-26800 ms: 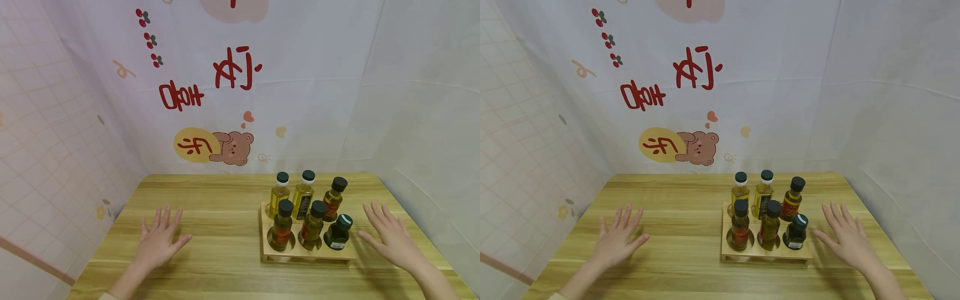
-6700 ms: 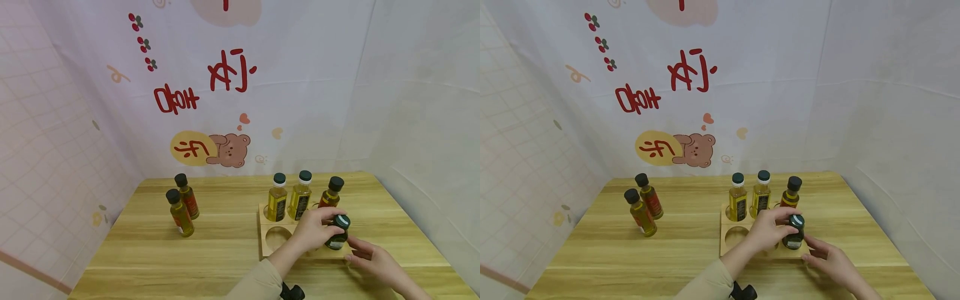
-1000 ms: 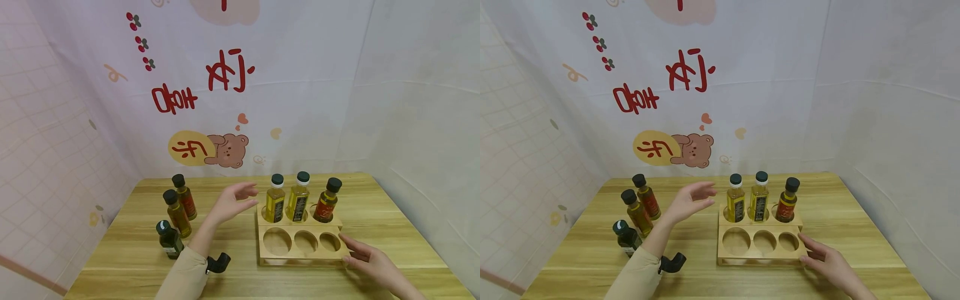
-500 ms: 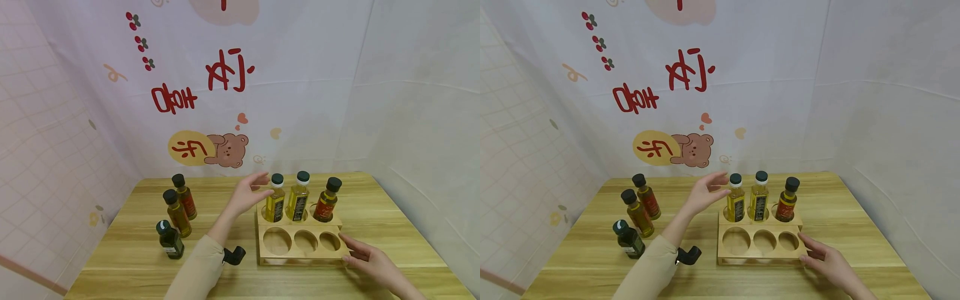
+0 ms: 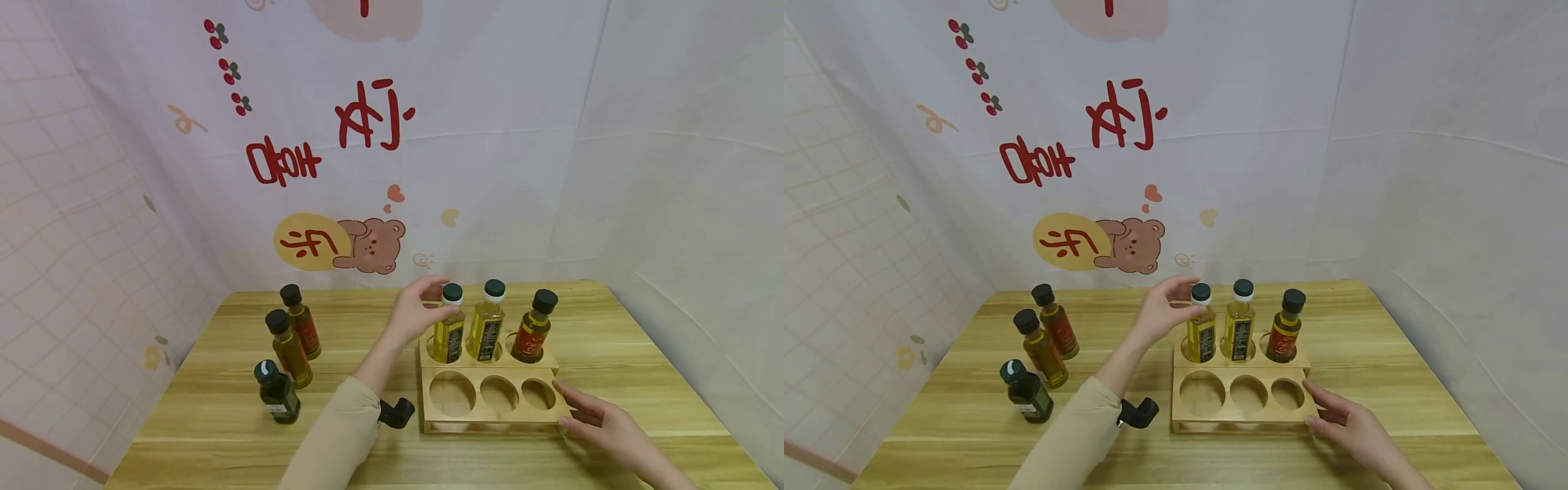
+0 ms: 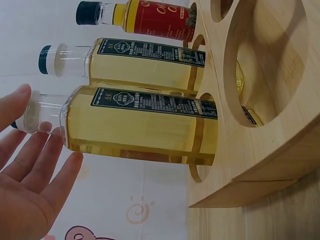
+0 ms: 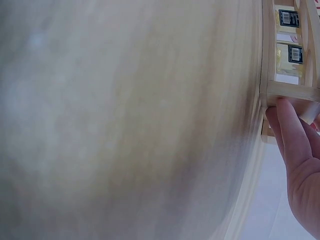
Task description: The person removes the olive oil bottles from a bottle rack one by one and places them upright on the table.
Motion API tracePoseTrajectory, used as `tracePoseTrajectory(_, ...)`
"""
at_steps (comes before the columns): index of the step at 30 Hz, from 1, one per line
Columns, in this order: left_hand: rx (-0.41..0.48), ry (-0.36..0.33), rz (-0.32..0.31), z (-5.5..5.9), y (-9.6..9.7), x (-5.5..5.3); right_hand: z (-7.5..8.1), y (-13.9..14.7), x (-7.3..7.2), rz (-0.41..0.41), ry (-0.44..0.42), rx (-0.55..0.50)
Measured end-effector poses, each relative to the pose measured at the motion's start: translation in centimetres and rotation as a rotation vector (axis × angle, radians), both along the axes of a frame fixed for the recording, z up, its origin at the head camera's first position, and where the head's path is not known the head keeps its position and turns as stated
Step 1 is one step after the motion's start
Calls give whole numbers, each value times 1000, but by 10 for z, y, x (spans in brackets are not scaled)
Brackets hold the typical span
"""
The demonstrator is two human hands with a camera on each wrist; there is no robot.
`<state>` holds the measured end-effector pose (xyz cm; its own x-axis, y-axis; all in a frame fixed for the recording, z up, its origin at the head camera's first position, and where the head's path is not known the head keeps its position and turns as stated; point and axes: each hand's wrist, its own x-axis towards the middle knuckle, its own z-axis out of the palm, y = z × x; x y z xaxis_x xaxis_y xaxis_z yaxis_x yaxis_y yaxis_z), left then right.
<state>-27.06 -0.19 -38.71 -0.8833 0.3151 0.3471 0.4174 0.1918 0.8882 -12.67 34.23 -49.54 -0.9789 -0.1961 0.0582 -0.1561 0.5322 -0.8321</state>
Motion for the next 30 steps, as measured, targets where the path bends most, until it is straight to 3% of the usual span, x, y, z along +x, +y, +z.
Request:
tracePoseTrajectory(11, 12, 13, 37, -1, 5, 1, 0, -1, 0, -5, 1, 12)
tracePoseTrajectory(17, 18, -2, 23, 4, 7, 4, 0, -1, 0, -4, 7, 2)
tracePoseTrajectory(22, 47, 9, 1, 18, 5, 10, 1, -1, 0, 0, -6, 13)
tracePoseTrajectory(30, 81, 120, -39, 45, -11, 17, 2, -2, 0, -4, -15, 7)
